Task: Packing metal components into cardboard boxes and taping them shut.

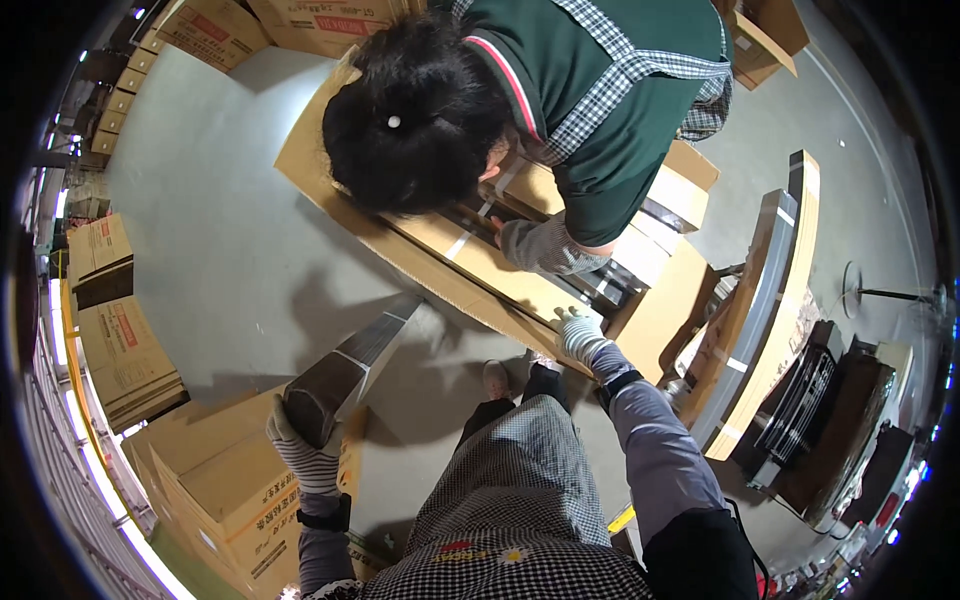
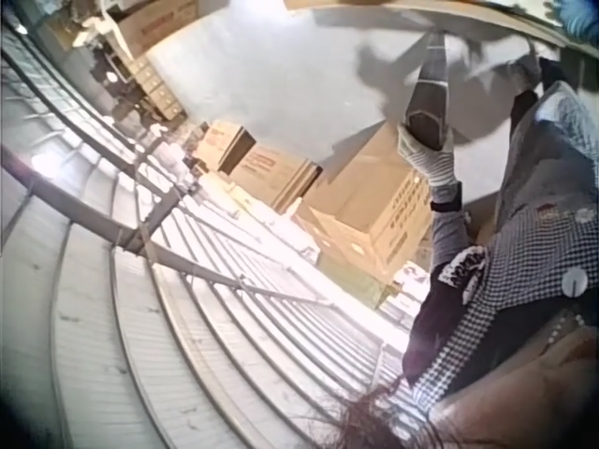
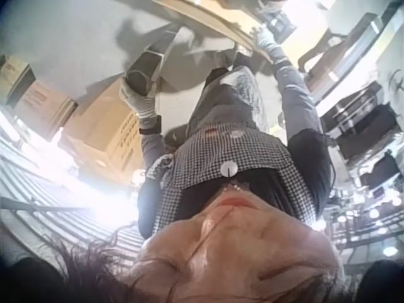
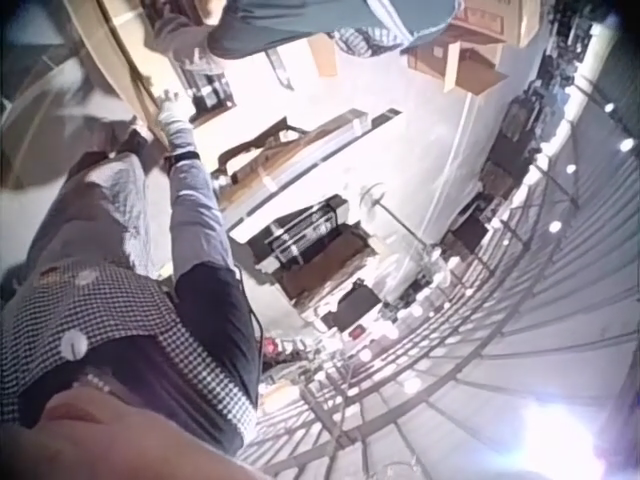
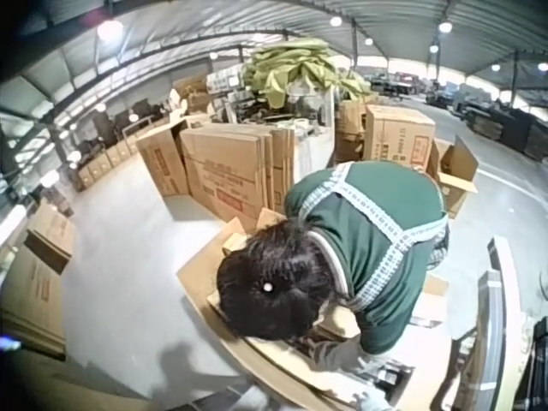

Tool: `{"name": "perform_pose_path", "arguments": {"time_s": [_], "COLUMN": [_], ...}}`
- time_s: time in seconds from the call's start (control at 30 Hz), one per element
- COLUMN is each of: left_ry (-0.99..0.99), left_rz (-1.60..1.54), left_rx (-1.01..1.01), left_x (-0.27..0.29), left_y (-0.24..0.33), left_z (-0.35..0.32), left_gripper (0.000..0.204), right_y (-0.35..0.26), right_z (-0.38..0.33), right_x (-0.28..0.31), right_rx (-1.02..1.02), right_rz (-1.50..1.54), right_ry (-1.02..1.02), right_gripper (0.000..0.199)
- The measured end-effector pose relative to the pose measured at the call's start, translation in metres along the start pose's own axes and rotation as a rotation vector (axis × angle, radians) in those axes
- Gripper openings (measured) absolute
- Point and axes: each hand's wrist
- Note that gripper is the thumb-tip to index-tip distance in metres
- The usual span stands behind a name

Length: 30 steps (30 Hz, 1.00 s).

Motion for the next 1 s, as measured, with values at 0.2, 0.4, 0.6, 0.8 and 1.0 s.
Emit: {"name": "perform_pose_path", "arguments": {"time_s": [0.2, 0.4, 0.6, 0.8, 1.0], "left_ry": [0.039, 0.011, -0.081, -0.041, 0.048], "left_rz": [-0.014, 0.012, -0.003, 0.034, 0.242], "left_rx": [-0.006, -0.049, -0.033, 0.010, 0.058], "left_x": [-0.015, 0.007, 0.020, 0.028, -0.038], "left_y": [-0.017, -0.007, -0.006, 0.003, -0.021], "left_z": [-0.014, -0.008, -0.029, -0.049, -0.073], "left_gripper": [0.097, 0.098, 0.095, 0.077, 0.080], "right_y": [-0.017, -0.032, -0.030, -0.086, -0.083], "right_z": [0.035, 0.033, 0.091, 0.181, 0.251], "right_x": [-0.004, 0.017, 0.013, 0.030, -0.003], "right_rx": [0.030, 0.151, 0.107, -0.163, -0.376], "right_rz": [-0.093, 0.050, 0.153, 0.091, 0.006], "right_ry": [-0.088, -0.041, -0.120, -0.079, 0.078], "right_gripper": [0.051, 0.054, 0.078, 0.106, 0.113]}}
Point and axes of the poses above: each hand's wrist, its own z-axis towards the middle knuckle, its own x-axis out of the back of the hand, y = z × x, and after that the axes turned 3 degrees about -y, right-handed
